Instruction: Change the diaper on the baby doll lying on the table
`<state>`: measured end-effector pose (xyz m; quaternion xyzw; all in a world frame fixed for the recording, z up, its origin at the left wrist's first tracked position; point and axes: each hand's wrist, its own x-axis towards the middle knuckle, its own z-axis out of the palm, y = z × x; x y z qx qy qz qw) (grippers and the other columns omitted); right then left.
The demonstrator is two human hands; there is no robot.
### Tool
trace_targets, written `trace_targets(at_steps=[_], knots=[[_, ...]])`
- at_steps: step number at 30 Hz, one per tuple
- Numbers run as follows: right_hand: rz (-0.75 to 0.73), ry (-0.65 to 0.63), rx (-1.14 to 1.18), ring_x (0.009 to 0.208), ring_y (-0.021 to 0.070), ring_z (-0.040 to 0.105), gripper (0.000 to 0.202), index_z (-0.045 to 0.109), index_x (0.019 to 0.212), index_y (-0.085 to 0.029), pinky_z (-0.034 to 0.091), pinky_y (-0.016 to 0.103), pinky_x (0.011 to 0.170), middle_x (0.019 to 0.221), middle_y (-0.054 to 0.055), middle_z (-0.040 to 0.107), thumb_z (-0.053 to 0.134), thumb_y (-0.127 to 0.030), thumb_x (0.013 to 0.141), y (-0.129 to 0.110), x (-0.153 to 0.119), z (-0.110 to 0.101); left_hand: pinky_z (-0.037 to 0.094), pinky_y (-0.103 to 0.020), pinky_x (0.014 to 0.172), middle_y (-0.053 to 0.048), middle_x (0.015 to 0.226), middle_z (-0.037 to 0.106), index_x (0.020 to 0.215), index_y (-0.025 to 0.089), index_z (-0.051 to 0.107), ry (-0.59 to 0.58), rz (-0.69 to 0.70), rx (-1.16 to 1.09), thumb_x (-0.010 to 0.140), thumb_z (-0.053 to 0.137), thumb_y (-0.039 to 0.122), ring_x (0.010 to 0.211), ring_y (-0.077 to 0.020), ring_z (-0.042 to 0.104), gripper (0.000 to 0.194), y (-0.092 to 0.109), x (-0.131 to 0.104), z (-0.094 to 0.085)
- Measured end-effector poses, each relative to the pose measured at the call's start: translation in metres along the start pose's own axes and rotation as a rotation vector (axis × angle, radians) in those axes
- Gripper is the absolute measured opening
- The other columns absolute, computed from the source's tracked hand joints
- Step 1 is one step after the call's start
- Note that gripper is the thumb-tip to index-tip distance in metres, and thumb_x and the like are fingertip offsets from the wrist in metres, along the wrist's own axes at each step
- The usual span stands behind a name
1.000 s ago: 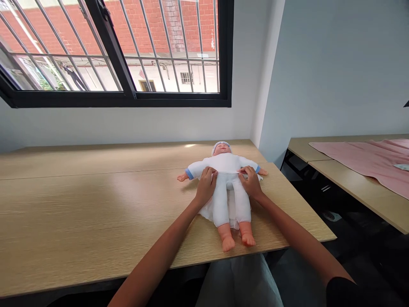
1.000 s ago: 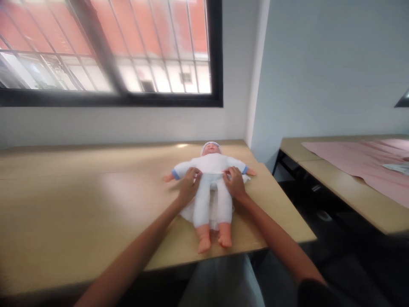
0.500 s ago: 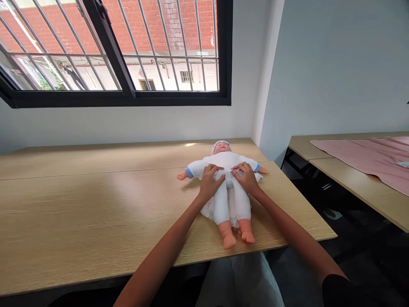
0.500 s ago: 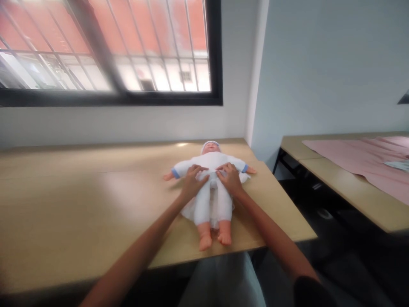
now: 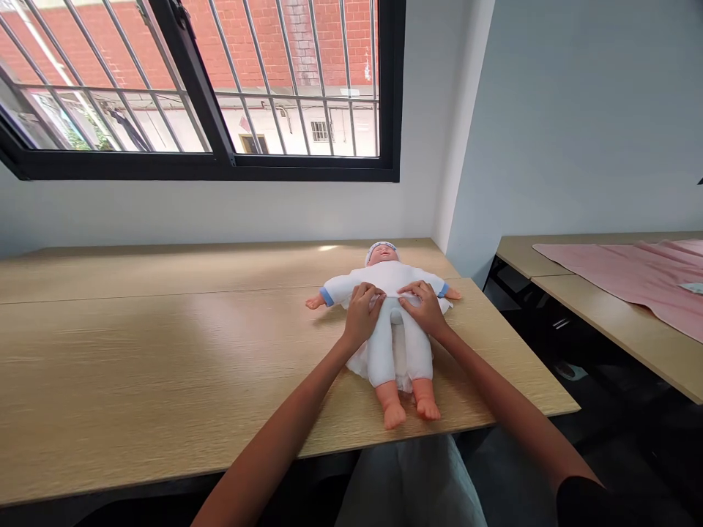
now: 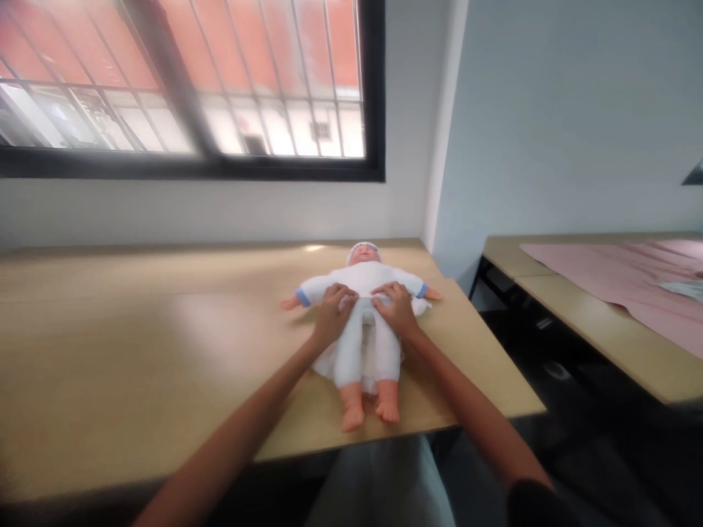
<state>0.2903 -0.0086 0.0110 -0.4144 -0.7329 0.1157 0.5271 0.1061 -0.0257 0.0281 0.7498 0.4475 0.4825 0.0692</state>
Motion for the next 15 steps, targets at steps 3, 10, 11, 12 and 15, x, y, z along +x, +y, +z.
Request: trace_targets(at_steps=[3,10,11,12,15], knots=[[-0.007,-0.023,-0.032,0.098,0.0244,0.057,0.014,0.073,0.095,-0.026,0.046,0.042,0.093,0.096,0.005,0.064,0.064,-0.027,0.084,-0.0024,0.0017,-0.0008,0.046,-0.04,0.086,-0.007,0.089,0.059,0.084,0.02,0.062,0.006,-0.005,-0.002,0.093,0.05,0.02,0.095,-0.0249,0.054,0.014,-0.0014,0.0002,0.0009],[-0.037,-0.009,0.001,0.093,0.0236,0.058,0.01,0.071,0.09,-0.025,0.047,0.042,0.088,0.09,0.005,0.064,0.062,-0.027,0.088,-0.0046,0.002,-0.0009,0.045,-0.041,0.093,-0.005,0.096,0.058,0.095,0.022,0.067,-0.006,0.018,-0.009,0.084,0.066,0.023,0.099,-0.0241,0.054,0.01,-0.0043,0.0023,0.0009],[-0.049,-0.006,0.013,0.092,0.0235,0.058,0.01,0.071,0.09,-0.025,0.047,0.042,0.088,0.09,0.005,0.064,0.062,-0.028,0.088,-0.0044,0.0018,-0.0006,0.045,-0.041,0.094,-0.005,0.097,0.058,0.097,0.022,0.068,-0.012,0.026,-0.005,0.084,0.066,0.022,0.1,-0.0242,0.054,0.014,-0.0044,0.003,0.0009],[-0.061,-0.005,0.023,0.092,0.0234,0.058,0.01,0.07,0.09,-0.025,0.047,0.042,0.088,0.09,0.005,0.065,0.061,-0.028,0.088,-0.0042,0.0017,-0.0002,0.045,-0.041,0.094,-0.005,0.097,0.058,0.098,0.023,0.069,-0.021,0.037,0.0,0.084,0.066,0.022,0.101,-0.0242,0.054,0.015,-0.0044,0.0039,0.0008],[-0.078,-0.006,0.036,0.092,0.0233,0.058,0.009,0.069,0.09,-0.026,0.047,0.042,0.088,0.09,0.004,0.065,0.061,-0.028,0.088,-0.0035,0.0015,0.0004,0.045,-0.041,0.094,-0.005,0.097,0.059,0.091,0.023,0.07,-0.046,0.067,0.028,0.086,0.064,0.022,0.101,-0.0244,0.054,0.009,-0.0032,0.0059,0.0002]])
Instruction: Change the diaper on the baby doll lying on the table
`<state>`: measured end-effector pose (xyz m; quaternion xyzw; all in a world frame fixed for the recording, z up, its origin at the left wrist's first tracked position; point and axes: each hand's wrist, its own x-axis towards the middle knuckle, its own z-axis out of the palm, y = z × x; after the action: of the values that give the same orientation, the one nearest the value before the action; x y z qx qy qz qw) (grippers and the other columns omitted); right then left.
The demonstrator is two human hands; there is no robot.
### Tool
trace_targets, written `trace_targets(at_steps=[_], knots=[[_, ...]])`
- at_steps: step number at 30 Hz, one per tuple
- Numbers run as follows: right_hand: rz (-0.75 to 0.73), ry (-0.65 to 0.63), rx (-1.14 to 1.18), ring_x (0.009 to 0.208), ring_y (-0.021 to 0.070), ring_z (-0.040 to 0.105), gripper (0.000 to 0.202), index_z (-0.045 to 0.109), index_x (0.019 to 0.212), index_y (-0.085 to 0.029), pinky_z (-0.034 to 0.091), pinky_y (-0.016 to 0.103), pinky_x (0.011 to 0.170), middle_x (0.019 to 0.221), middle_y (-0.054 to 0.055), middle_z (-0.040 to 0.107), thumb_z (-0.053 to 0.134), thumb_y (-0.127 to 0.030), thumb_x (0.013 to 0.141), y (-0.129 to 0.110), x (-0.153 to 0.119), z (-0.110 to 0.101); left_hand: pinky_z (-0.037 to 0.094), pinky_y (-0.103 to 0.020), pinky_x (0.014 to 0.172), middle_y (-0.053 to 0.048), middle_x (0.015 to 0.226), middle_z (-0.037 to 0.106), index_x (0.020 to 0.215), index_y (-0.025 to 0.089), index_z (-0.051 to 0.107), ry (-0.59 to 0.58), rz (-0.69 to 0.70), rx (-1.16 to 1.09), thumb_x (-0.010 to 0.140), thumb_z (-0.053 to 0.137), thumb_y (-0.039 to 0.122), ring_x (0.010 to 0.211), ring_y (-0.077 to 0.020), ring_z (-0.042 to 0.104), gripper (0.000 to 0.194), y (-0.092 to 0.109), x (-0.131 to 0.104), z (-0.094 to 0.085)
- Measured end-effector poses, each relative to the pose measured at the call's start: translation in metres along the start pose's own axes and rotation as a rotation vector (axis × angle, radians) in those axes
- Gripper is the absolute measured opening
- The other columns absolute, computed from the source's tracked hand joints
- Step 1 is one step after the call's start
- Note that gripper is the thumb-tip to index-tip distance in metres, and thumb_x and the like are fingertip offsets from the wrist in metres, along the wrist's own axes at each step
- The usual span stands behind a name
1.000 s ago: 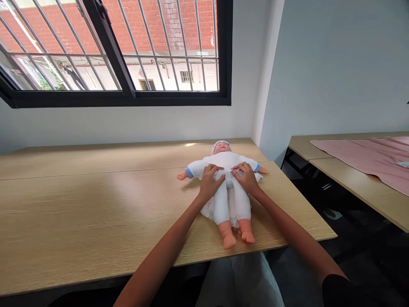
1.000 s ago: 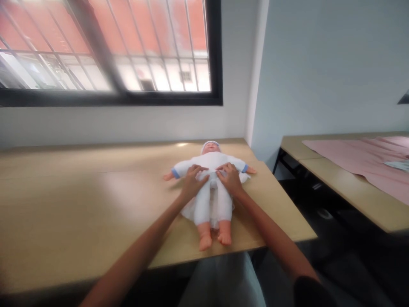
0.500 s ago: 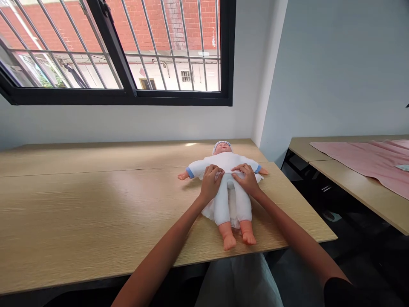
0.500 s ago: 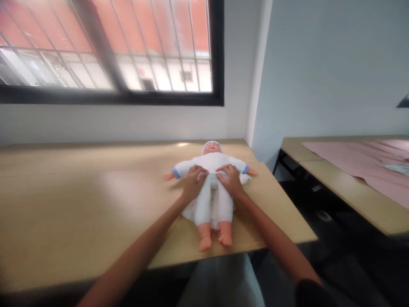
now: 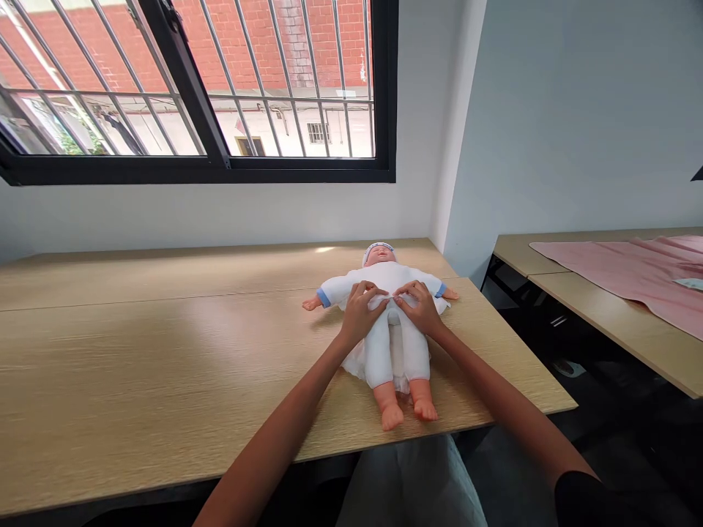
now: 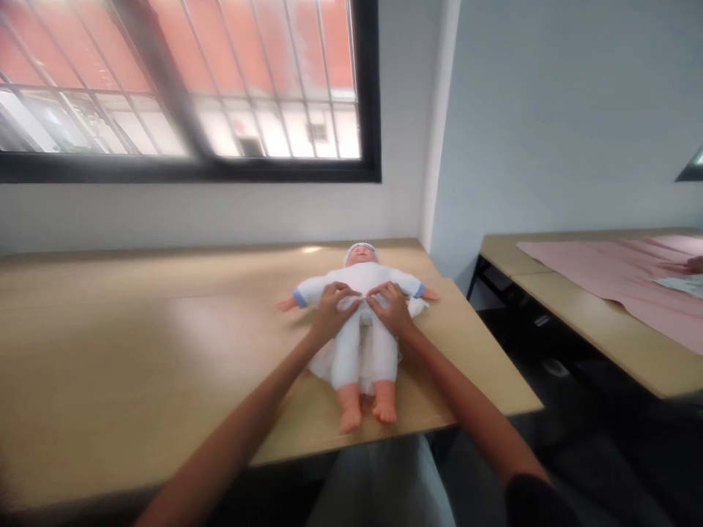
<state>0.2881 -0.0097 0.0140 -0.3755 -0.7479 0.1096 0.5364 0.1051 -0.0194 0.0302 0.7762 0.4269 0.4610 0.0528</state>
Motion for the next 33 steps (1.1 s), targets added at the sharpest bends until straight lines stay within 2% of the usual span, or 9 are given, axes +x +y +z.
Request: trace_targets(at_steps=[9,13,18,21,25,28,31,33], knots=[[0.005,-0.049,-0.055,0.092,0.0241,0.056,0.006,0.069,0.085,-0.024,0.046,0.043,0.089,0.088,0.005,0.062,0.062,-0.023,0.085,0.0,-0.001,-0.002,0.045,-0.042,0.093,-0.007,0.096,0.061,0.085,0.022,0.066,-0.025,0.074,0.003,0.09,0.055,0.02,0.103,-0.0253,0.053,0.013,0.0,0.0,-0.001],[0.009,-0.073,-0.08,0.093,0.0247,0.055,0.008,0.069,0.083,-0.025,0.047,0.043,0.089,0.089,0.005,0.061,0.062,-0.022,0.083,-0.001,-0.001,-0.003,0.045,-0.043,0.094,-0.006,0.096,0.062,0.083,0.022,0.066,-0.023,0.034,-0.015,0.088,0.058,0.02,0.102,-0.0249,0.054,0.009,-0.002,-0.001,0.001],[0.003,-0.063,-0.055,0.091,0.0244,0.056,0.009,0.069,0.081,-0.025,0.047,0.043,0.09,0.089,0.006,0.061,0.063,-0.031,0.084,0.0,-0.002,-0.004,0.045,-0.043,0.095,-0.005,0.097,0.062,0.077,0.023,0.065,-0.003,0.014,-0.03,0.083,0.064,0.02,0.101,-0.0241,0.055,0.006,0.0,-0.005,0.002],[0.082,0.009,0.04,0.087,0.0229,0.058,0.015,0.066,0.079,-0.024,0.048,0.04,0.085,0.085,0.005,0.063,0.059,-0.036,0.086,0.003,-0.002,-0.005,0.046,-0.042,0.091,-0.005,0.091,0.061,0.077,0.023,0.061,0.019,0.0,-0.052,0.083,0.064,0.023,0.096,-0.0238,0.055,0.007,0.002,-0.006,-0.002],[0.282,0.128,0.193,0.085,0.0215,0.06,0.019,0.063,0.082,-0.021,0.05,0.036,0.082,0.09,0.006,0.065,0.055,-0.038,0.084,0.013,-0.001,-0.009,0.049,-0.038,0.085,-0.004,0.091,0.061,0.085,0.023,0.058,0.089,-0.121,-0.133,0.085,0.061,0.027,0.093,-0.0222,0.057,0.005,0.002,-0.009,-0.007],[0.414,0.141,0.257,0.09,0.0218,0.062,0.019,0.064,0.087,-0.02,0.05,0.037,0.086,0.098,0.007,0.067,0.056,-0.037,0.081,0.023,-0.001,-0.01,0.051,-0.035,0.077,-0.006,0.101,0.06,0.095,0.022,0.057,0.133,-0.284,-0.219,0.084,0.062,0.038,0.094,-0.0217,0.06,0.02,-0.003,-0.011,-0.007],[0.483,0.098,0.248,0.094,0.0216,0.061,0.026,0.064,0.094,-0.02,0.049,0.039,0.09,0.105,0.009,0.066,0.06,-0.04,0.079,0.03,-0.003,-0.006,0.053,-0.036,0.074,-0.013,0.108,0.059,0.103,0.02,0.055,0.081,-0.468,-0.286,0.078,0.069,0.051,0.097,-0.026,0.061,0.043,-0.009,-0.012,-0.006],[0.497,0.08,0.212,0.096,0.0218,0.061,0.035,0.064,0.1,-0.02,0.049,0.04,0.091,0.108,0.009,0.064,0.062,-0.047,0.079,0.032,-0.005,-0.002,0.053,-0.039,0.073,-0.016,0.106,0.061,0.104,0.02,0.055,0.024,-0.526,-0.326,0.073,0.075,0.055,0.098,-0.0302,0.061,0.051,-0.012,-0.012,-0.006]])
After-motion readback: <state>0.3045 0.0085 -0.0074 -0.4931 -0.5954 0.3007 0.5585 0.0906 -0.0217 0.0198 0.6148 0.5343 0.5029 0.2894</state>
